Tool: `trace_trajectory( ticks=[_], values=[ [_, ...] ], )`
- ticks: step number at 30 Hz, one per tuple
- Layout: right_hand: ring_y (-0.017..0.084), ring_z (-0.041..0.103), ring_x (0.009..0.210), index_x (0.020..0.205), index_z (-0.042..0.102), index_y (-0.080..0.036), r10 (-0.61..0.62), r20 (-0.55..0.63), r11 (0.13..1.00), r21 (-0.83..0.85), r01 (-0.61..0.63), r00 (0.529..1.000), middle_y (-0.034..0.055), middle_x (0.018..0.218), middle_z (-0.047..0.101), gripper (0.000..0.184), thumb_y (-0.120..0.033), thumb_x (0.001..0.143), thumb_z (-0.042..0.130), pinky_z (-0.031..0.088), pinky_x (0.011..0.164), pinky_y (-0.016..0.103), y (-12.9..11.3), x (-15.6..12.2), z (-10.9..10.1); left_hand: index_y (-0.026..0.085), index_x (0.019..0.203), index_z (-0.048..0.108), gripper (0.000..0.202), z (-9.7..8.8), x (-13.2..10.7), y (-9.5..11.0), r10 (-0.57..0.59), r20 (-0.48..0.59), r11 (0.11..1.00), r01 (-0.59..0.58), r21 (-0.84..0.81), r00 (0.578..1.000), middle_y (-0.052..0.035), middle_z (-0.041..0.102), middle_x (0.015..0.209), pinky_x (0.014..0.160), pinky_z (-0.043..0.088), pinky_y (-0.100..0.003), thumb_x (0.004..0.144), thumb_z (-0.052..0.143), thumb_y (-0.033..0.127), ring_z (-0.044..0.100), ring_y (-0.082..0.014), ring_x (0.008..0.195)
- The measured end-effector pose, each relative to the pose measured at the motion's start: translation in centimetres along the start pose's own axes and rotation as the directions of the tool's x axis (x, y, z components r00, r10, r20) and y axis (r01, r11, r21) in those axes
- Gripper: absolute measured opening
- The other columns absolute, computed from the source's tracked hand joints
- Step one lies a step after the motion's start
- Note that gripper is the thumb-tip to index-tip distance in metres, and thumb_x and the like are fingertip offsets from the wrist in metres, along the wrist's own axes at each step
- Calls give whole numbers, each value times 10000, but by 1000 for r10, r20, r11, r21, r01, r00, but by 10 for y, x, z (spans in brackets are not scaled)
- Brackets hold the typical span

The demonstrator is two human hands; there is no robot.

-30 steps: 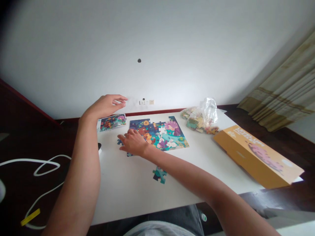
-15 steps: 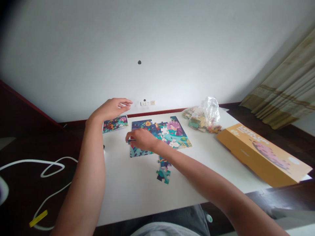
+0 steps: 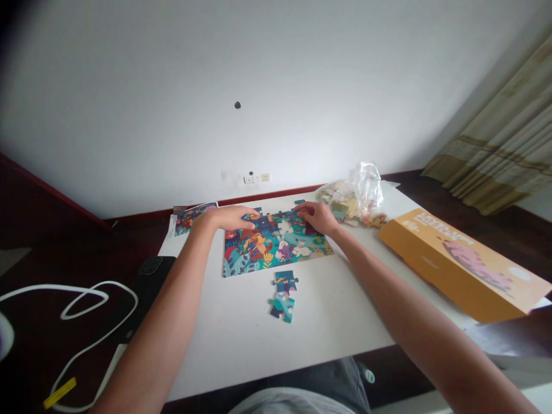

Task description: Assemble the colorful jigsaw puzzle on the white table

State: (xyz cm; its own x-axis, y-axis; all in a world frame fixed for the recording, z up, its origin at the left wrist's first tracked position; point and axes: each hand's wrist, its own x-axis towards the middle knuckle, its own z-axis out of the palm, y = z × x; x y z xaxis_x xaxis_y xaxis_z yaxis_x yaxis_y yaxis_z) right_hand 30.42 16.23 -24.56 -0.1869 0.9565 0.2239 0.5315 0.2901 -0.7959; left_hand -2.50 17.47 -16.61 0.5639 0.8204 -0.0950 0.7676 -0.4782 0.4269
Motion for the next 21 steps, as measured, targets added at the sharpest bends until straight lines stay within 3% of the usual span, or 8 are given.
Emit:
trace_trajectory(
  ticks=[1,2,5,8,11,14,18,21],
  values=[
    [183,669,665,1051,782,-150,4,2,1000,-13,-4,1000,57,792,758,362,-406,822,670,521,614,285,-1,0,2,300,1291,702,485,9,7,0,13,58,1000,-13,2,998,-42,684,1392,1013,525,-330,821,753,405,674,-273,1225],
    [177,660,641,1050,788,-154,8,4,1000,-24,-8,1000,46,751,745,356,-401,827,664,507,593,274,-3,-1,3,284,1373,646,536,18,13,2,33,21,999,-33,-9,999,-62,613,1483,1081,491,-353,851,728,373,613,-282,1319],
    [169,647,607,1051,802,-164,24,1,999,-48,-24,1000,31,674,717,345,-391,840,651,479,562,253,-7,-4,4,255,1568,417,664,47,32,8,135,-252,983,-162,-88,958,-95,409,1644,1215,375,-373,941,634,290,438,-256,1487],
    [163,642,590,1061,807,-173,26,-21,997,-74,-27,999,26,659,711,342,-383,855,633,470,560,247,-10,-7,3,237,1570,397,593,77,44,13,152,-403,973,-208,-97,902,-117,417,1631,1262,312,-407,1001,557,279,360,-246,1531],
    [152,618,542,1108,796,-171,42,-26,998,-42,-43,999,20,661,702,372,-394,879,607,467,539,247,-14,-9,5,200,1522,471,514,98,48,15,145,-402,986,-168,-21,904,-142,501,1556,1241,343,-427,1014,528,255,423,-266,1481],
    [152,610,533,1147,788,-173,28,-3,998,-64,-28,1000,25,696,715,388,-403,909,585,486,547,261,-19,-11,10,214,1453,559,437,106,48,14,172,-383,985,-159,65,908,-116,594,1453,1213,375,-432,1020,513,239,496,-265,1402],
    [204,712,846,1097,800,-216,-135,36,980,-144,139,990,60,1018,797,297,-306,932,570,551,809,322,-23,-12,20,212,1360,648,364,106,49,13,159,-388,986,-124,113,908,-110,602,1442,1210,376,-430,1022,524,267,500,-273,1386],
    [216,715,972,1089,793,-230,-197,74,967,-146,206,978,49,1114,792,282,-246,940,555,535,910,339,-26,-14,24,209,1359,653,367,106,49,13,161,-391,985,-122,124,906,-106,603,1443,1210,378,-417,1021,518,256,507,-268,1377]
  ],
)
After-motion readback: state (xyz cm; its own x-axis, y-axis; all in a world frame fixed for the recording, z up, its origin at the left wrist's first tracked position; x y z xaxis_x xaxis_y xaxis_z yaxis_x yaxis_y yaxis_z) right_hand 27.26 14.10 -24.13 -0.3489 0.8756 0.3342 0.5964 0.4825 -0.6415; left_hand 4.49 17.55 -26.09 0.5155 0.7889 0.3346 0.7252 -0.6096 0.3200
